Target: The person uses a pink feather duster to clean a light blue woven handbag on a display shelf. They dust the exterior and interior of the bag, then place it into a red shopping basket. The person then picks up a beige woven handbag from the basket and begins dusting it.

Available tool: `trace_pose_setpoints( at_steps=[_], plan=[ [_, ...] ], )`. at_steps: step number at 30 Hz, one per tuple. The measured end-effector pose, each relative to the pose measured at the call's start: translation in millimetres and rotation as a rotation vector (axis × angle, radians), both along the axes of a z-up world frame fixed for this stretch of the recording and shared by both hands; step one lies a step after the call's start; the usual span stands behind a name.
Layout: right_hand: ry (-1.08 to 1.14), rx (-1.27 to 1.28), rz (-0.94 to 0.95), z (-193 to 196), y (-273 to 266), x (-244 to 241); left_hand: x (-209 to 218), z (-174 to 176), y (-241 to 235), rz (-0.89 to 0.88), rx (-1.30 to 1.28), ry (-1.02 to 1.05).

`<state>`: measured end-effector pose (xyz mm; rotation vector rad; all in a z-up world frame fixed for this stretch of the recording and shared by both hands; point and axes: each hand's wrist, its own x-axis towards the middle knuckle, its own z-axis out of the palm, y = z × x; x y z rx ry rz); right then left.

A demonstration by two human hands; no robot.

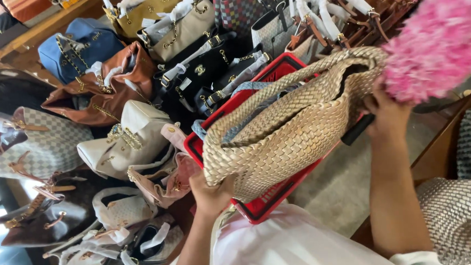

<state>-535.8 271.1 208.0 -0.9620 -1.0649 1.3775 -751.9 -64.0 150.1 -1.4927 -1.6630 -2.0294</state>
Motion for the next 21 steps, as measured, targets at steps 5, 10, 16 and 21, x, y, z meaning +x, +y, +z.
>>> trace_pose_setpoints(
  at_steps=[5, 10, 16, 21],
  plan=[
    [0.159, 0.125, 0.231, 35, -43, 33, -27, 13, -13, 0.181, 0.128, 0.034],
    [0.036, 0.227, 0.436, 50, -89, 73, -53, 49, -18, 0.138, 0.115, -0.126],
    [-0.026, 0.224, 0.146, 17, -175, 118, -91, 54, -7, -0.119, 0.149, -0.094],
    [-0.051, 0.085, -0.112, -15, -257, 141, -104, 63, 5, -0.296, 0.145, -0.026]
  ],
)
